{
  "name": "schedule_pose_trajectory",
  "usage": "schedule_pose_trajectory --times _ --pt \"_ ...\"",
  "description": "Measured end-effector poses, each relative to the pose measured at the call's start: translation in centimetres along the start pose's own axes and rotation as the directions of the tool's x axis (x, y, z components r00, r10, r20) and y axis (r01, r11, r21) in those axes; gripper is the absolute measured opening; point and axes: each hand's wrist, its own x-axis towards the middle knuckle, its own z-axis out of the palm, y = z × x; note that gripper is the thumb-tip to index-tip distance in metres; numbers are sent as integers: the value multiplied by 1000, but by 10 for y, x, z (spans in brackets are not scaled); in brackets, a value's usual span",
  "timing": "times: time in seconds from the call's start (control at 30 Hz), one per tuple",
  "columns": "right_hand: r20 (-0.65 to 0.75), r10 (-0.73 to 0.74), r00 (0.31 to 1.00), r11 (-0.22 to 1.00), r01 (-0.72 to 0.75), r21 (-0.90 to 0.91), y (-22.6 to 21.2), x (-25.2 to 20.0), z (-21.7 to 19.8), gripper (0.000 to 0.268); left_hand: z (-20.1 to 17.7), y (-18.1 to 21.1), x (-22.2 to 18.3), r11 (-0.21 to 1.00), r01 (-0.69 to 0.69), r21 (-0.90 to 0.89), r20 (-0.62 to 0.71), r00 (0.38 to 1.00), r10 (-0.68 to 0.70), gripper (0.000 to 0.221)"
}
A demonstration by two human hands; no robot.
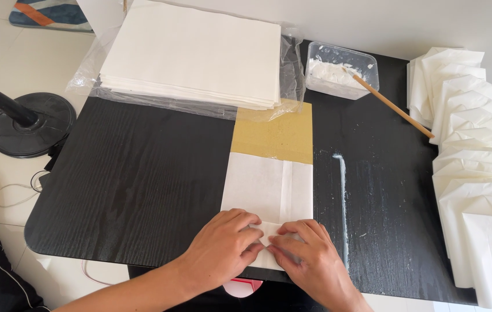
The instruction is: Applying adhesive with a brush and folding the bottom of a white plastic bag to form the seal.
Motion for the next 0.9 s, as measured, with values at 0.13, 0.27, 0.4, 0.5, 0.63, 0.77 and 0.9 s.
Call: schedule_pose_trajectory --times 0.13,0.27,0.4,0.5,0.63,0.77,0.9 --pt "-29 21 999 998 -23 -60 -2 -5 11 10 1 1 -1 999 43 2 -72 996 -43 19" --pt "-76 16 997 998 -20 -55 -5 -7 13 11 -10 -4 2 971 204 -123 51 979 -199 43" --pt "-94 -80 992 993 71 -94 -8 -8 14 9 -24 -15 11 843 468 -265 237 879 -413 36" --pt "-103 -153 983 987 146 -72 -11 -1 10 8 -50 -9 32 719 633 -289 366 767 -528 27" --pt "-118 -92 989 993 83 -79 -7 -6 13 9 -57 -10 40 678 666 -312 432 735 -523 33" --pt "-146 2 989 1000 0 13 -8 -6 12 14 -58 -10 40 649 696 -308 476 703 -528 40" --pt "-179 32 983 999 -33 -1 -13 -3 11 12 -56 -6 41 665 687 -293 439 715 -544 37"
